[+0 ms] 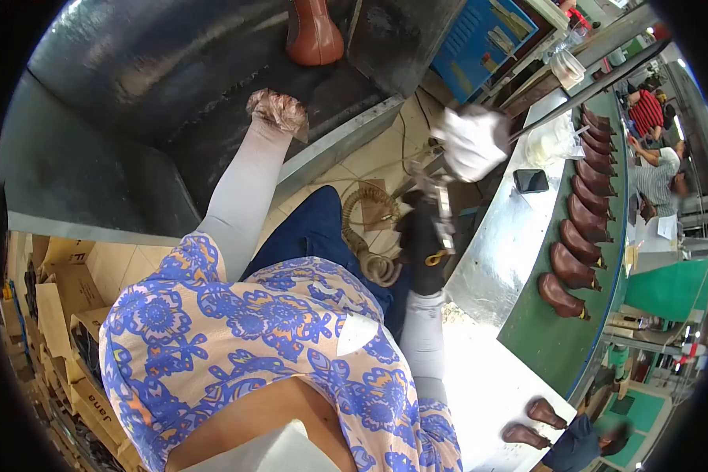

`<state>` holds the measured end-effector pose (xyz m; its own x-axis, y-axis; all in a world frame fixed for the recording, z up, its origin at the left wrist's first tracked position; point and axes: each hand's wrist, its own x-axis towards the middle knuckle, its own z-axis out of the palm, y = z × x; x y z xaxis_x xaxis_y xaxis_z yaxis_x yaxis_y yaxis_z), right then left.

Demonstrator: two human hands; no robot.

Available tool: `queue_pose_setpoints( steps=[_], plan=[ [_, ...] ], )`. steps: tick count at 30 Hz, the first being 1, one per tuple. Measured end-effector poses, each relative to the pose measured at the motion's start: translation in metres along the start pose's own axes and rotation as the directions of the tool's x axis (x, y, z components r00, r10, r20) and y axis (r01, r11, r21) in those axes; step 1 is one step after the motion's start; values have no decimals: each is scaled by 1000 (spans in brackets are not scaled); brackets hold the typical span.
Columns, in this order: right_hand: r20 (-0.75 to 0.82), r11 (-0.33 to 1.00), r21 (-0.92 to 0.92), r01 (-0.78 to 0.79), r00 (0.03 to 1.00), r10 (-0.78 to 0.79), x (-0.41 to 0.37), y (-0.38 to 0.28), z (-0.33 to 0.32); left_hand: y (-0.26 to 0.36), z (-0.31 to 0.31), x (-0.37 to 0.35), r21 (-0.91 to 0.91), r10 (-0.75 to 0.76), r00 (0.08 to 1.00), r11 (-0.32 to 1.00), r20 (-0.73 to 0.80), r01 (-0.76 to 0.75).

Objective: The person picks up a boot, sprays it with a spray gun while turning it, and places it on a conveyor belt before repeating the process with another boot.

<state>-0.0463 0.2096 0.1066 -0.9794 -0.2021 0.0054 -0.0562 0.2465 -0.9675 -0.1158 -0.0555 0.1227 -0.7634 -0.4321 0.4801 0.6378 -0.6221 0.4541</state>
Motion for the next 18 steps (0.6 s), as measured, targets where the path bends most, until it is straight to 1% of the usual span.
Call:
queue_pose_setpoints(
  steps=[1, 2, 3, 4, 5, 6, 7, 8, 9, 10, 11, 12, 15, 16, 17, 18],
  plan=[
    [119, 998, -57, 14, 993, -7, -3, -15, 11, 1, -1, -1, 1, 6, 1000, 1000, -6, -6],
    [134, 958, -183, 221, 971, -198, -6, -19, 23, 1, -1, -1, 6, 7, 1000, 1000, -11, -6],
    [174, 860, -298, 415, 909, -378, -5, -22, 30, 3, 1, 0, 7, 14, 1000, 1000, -12, -13],
    [277, 956, 260, 136, 938, -209, 5, -20, 37, 3, 1, -1, 10, 19, 1000, 1000, -14, -19],
    [283, 956, 260, 132, 937, -206, 8, -22, 41, 4, 1, -1, 17, 22, 1000, 1000, -19, -22],
    [181, 953, 134, 274, 938, -295, 9, -25, 46, 5, 1, -2, 24, 22, 1000, 999, -22, -22],
    [89, 918, -9, 395, 915, -393, 8, -37, 50, 6, 1, -1, 31, 25, 999, 999, -23, -24],
    [36, 866, -149, 477, 878, -477, 7, -54, 50, 6, 1, -1, 31, 26, 999, 999, -25, -26],
    [40, 867, -149, 475, 879, -475, 7, -58, 49, 6, 2, 0, 33, 30, 999, 999, -28, -29],
    [32, 935, -87, 344, 939, -343, 8, -61, 47, 6, 1, 0, 36, 31, 999, 999, -31, -29],
    [33, 979, -26, 204, 978, -204, 9, -61, 46, 7, 2, 1, 40, 34, 999, 999, -30, -33],
    [45, 972, -88, 219, 975, -216, 8, -60, 45, 7, 2, 1, 43, 35, 999, 998, -32, -34],
    [17, 980, -49, 194, 981, -194, 0, -45, 51, 7, 5, 3, 48, 41, 999, 998, -34, -39],
    [49, 958, -120, 262, 965, -258, -4, -49, 50, 7, 3, 3, 57, 41, 998, 998, -37, -39],
    [49, 958, -120, 259, 966, -255, -8, -49, 47, 7, 3, 3, 59, 40, 998, 998, -38, -38],
    [48, 952, -158, 262, 965, -258, -11, -48, 45, 6, 4, 5, 61, 40, 999, 997, -38, -37]
  ],
)
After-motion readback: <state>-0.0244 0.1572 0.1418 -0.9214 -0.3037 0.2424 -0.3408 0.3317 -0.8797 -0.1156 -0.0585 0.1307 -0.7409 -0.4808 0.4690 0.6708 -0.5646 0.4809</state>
